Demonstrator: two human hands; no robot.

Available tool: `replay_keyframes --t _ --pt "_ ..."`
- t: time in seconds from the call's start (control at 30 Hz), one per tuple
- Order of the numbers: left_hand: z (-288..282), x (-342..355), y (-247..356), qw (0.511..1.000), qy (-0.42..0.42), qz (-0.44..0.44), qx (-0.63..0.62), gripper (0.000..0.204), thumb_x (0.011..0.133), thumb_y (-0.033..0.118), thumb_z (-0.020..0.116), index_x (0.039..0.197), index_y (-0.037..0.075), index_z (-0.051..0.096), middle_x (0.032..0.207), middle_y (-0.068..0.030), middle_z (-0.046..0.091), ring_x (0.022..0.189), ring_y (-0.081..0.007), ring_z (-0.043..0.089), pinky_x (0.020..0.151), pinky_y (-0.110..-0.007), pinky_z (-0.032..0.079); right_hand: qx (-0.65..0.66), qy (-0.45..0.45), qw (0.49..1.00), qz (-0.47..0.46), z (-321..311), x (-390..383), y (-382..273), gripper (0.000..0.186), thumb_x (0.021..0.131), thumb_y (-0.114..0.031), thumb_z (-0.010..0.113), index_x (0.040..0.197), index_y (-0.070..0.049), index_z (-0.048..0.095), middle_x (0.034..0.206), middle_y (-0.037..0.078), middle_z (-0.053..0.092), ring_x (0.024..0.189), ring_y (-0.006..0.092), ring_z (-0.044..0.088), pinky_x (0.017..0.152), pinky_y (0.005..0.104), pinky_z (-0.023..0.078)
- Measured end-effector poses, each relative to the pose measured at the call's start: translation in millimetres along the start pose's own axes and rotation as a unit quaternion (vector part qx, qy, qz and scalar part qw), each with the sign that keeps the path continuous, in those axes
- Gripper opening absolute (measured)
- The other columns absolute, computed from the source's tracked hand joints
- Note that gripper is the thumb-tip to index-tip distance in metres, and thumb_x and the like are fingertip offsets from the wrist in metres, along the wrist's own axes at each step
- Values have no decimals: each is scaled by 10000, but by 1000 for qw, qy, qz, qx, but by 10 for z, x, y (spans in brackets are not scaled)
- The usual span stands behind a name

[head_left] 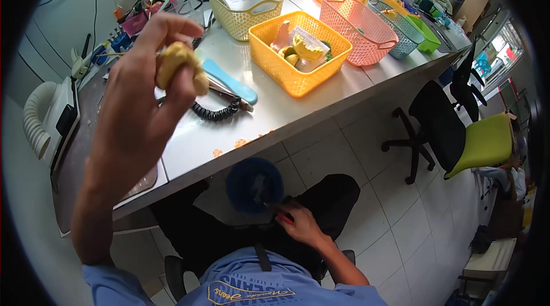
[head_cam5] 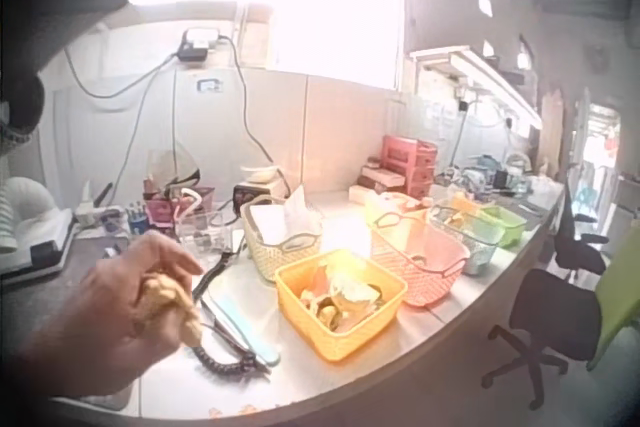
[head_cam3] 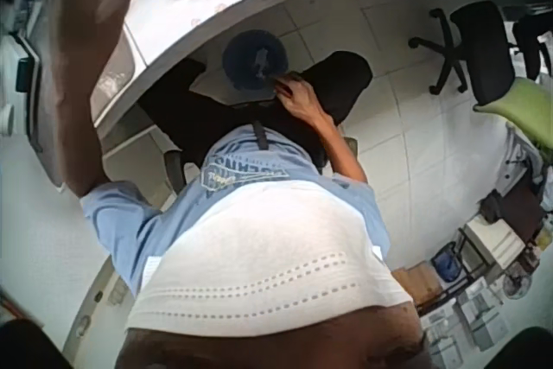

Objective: The person trims several dental impression models one at a time using pliers.

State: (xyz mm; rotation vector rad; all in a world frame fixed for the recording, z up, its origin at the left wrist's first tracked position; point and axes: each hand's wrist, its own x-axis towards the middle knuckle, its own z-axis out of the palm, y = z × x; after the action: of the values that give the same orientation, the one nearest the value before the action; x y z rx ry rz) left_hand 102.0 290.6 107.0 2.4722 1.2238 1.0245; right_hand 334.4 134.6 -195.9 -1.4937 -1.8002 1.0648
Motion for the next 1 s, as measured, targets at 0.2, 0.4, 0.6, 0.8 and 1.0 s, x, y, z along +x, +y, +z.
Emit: replay_keyframes --t 0.2,0.4,0.6,0.8,1.0 --pt "422 1326 -164 975 116 177 74 208 935 125 681 1118 29 656 999 -176 732 800 -242 737 689 -353 588 59 -7 998 14 132 45 -55 420 881 -77 620 1293 -152 655 1168 179 679 1080 385 652 910 431 537" --pt "1243 2089 22 919 99 361 125 243 890 120 715 1121 44 709 974 -191 737 782 -294 740 703 -388 594 36 13 999 15 78 14 183 394 891 -83 624 1275 -161 662 1154 183 680 1046 384 663 879 439 548" --pt "1756 2625 76 927 -80 294 219 140 842 126 747 916 18 699 757 -155 706 670 -307 693 623 -440 530 25 70 997 14 -52 56 296 381 882 -78 631 1252 -161 671 1090 179 695 994 374 677 836 441 559" --pt "2043 2902 67 887 -277 269 254 111 855 77 689 948 19 702 850 -152 709 830 -283 695 709 -403 531 38 81 996 25 -256 72 266 407 866 -52 638 1256 -165 672 1076 164 701 955 366 679 821 437 561" --pt "1944 2922 453 890 -388 234 54 128 859 130 703 954 51 735 909 -91 732 847 -235 688 748 -386 528 39 79 995 37 -346 59 206 422 862 -53 642 1266 -171 668 1075 161 705 955 355 677 831 437 554"
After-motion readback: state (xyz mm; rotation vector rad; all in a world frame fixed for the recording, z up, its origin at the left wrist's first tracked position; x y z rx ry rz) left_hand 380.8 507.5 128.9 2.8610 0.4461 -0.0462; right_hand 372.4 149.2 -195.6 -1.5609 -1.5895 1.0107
